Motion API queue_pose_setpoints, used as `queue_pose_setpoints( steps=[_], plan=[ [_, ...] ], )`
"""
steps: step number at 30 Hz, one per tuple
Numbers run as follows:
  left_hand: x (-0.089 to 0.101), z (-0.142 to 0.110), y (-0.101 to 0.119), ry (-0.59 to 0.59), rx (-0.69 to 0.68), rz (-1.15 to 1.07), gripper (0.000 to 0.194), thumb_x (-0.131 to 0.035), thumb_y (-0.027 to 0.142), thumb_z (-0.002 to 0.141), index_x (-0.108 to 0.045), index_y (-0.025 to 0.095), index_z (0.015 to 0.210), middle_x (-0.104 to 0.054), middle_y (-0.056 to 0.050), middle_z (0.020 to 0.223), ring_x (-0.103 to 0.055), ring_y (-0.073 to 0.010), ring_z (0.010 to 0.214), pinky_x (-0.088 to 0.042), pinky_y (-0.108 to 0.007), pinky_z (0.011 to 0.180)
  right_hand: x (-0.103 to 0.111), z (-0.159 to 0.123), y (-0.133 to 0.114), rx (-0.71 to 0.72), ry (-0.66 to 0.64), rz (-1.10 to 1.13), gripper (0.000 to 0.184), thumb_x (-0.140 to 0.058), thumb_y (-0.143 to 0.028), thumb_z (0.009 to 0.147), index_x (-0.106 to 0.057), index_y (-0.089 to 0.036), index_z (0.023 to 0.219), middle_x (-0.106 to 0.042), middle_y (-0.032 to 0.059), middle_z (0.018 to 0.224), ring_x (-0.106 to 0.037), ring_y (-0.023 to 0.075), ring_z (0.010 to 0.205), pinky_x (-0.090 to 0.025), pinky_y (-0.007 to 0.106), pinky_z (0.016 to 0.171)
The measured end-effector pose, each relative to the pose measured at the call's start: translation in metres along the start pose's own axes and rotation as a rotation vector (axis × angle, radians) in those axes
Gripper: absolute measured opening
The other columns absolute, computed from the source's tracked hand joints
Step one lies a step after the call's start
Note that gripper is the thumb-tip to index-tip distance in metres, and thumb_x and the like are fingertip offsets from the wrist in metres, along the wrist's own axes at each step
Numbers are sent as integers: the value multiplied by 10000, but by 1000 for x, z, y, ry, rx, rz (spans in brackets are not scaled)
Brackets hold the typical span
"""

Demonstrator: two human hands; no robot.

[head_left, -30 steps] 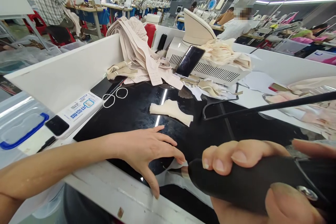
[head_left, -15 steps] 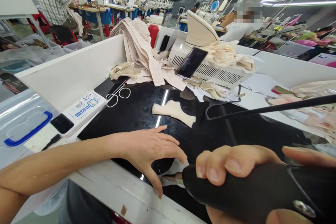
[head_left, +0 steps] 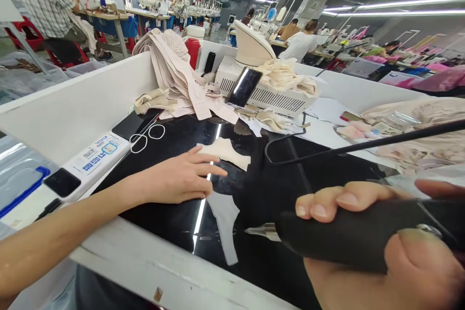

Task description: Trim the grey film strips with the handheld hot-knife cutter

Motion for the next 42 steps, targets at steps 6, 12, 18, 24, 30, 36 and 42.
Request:
queue_pose_setpoints(
  steps=[6, 12, 18, 24, 30, 36, 42],
  plan=[
    [-2, 5, 19, 196, 211, -151, 142, -542, 188, 996, -676, 183, 1040, -685, -86, 1191, -602, -205, 1173, -439, -406, 1115, -12, 2, -1, 39, 70, 21, 378, -836, -302, 686, -634, -304, 1004, -633, -59, 723, -564, 170, 538, -520, 364, 533],
    [-24, 10, 47, 21, 271, -357, 534, -817, 387, 808, -631, 165, 1256, -628, -110, 1278, -576, -263, 1191, -443, -424, 1104, -18, 2, 10, 118, 15, 14, 377, -778, -257, 765, -592, -289, 1091, -648, -65, 767, -597, 158, 571, -512, 335, 533],
    [-29, 6, 48, -93, 247, -265, 715, -805, 488, 791, -555, 168, 1379, -563, -132, 1391, -516, -319, 1294, -314, -554, 1186, -16, -3, 18, 109, -8, 10, 394, -787, -285, 787, -582, -292, 1123, -646, -51, 804, -610, 154, 580, -523, 338, 556],
    [-29, 2, 47, -114, 233, -259, 739, -792, 513, 798, -526, 188, 1406, -550, -135, 1417, -513, -318, 1310, -265, -572, 1207, -14, -4, 18, 107, -10, 15, 393, -796, -305, 782, -598, -301, 1121, -635, -54, 790, -598, 156, 586, -526, 348, 579],
    [-29, 4, 47, -113, 236, -269, 752, -802, 506, 787, -526, 185, 1409, -551, -123, 1411, -514, -306, 1309, -258, -548, 1217, -15, -5, 17, 104, -29, 13, 367, -775, -273, 803, -602, -304, 1125, -644, -59, 802, -606, 153, 592, -531, 333, 560],
    [-28, 4, 47, -106, 237, -286, 747, -803, 497, 784, -526, 208, 1415, -551, -119, 1409, -516, -310, 1304, -262, -553, 1210, -17, -7, 13, 78, -6, 17, 374, -789, -279, 770, -600, -293, 1093, -643, -58, 768, -598, 161, 569, -524, 342, 540],
    [-27, 5, 48, -91, 227, -279, 758, -817, 481, 773, -537, 179, 1409, -558, -126, 1403, -507, -320, 1296, -291, -546, 1197, -17, -11, 8, -8, -57, 34, 425, -831, -313, 724, -578, -301, 1066, -645, -56, 742, -608, 175, 557, -552, 380, 540]
  ],
)
Point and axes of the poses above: each hand's wrist, its own z-axis towards the middle knuckle, its own x-axis out of the back of the hand, y = z × x, the point moved 3 cm from there along z, towards the middle knuckle
